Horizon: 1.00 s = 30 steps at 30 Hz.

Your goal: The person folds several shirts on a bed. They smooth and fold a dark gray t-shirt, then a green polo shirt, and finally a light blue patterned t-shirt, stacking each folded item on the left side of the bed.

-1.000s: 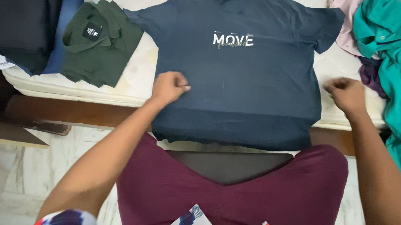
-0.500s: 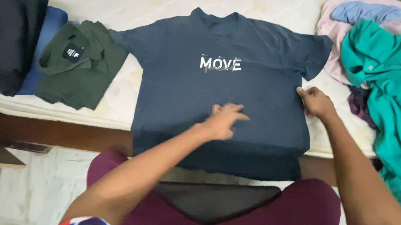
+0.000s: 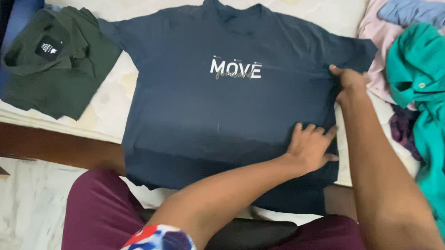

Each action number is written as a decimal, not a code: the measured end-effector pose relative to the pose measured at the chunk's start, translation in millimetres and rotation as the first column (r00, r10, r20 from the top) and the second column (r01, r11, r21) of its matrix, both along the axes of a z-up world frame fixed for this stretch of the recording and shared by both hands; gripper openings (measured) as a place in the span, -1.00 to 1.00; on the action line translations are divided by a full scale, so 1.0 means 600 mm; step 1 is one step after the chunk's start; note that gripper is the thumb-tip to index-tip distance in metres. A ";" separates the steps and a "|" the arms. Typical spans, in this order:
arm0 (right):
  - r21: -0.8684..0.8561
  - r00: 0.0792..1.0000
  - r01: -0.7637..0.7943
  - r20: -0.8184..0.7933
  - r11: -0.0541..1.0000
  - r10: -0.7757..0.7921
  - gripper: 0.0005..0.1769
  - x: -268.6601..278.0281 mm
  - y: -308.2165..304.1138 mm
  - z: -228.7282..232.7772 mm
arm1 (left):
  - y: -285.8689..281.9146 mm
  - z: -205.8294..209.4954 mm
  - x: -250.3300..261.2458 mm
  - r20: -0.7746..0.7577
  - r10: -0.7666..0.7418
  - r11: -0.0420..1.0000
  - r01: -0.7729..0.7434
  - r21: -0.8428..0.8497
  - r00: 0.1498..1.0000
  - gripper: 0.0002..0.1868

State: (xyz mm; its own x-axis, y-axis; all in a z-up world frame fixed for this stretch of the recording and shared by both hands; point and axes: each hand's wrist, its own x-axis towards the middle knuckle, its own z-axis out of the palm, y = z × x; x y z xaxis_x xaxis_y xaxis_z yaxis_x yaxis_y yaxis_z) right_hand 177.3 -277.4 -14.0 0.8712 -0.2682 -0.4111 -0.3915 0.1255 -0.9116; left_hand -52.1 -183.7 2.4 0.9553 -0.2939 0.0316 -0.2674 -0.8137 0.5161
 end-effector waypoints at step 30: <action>-0.597 0.733 -0.073 0.511 0.799 0.449 -0.59 0.036 -0.051 0.069 | -0.001 0.073 0.004 -0.266 -0.035 0.950 -0.051 -0.307 0.963 -0.01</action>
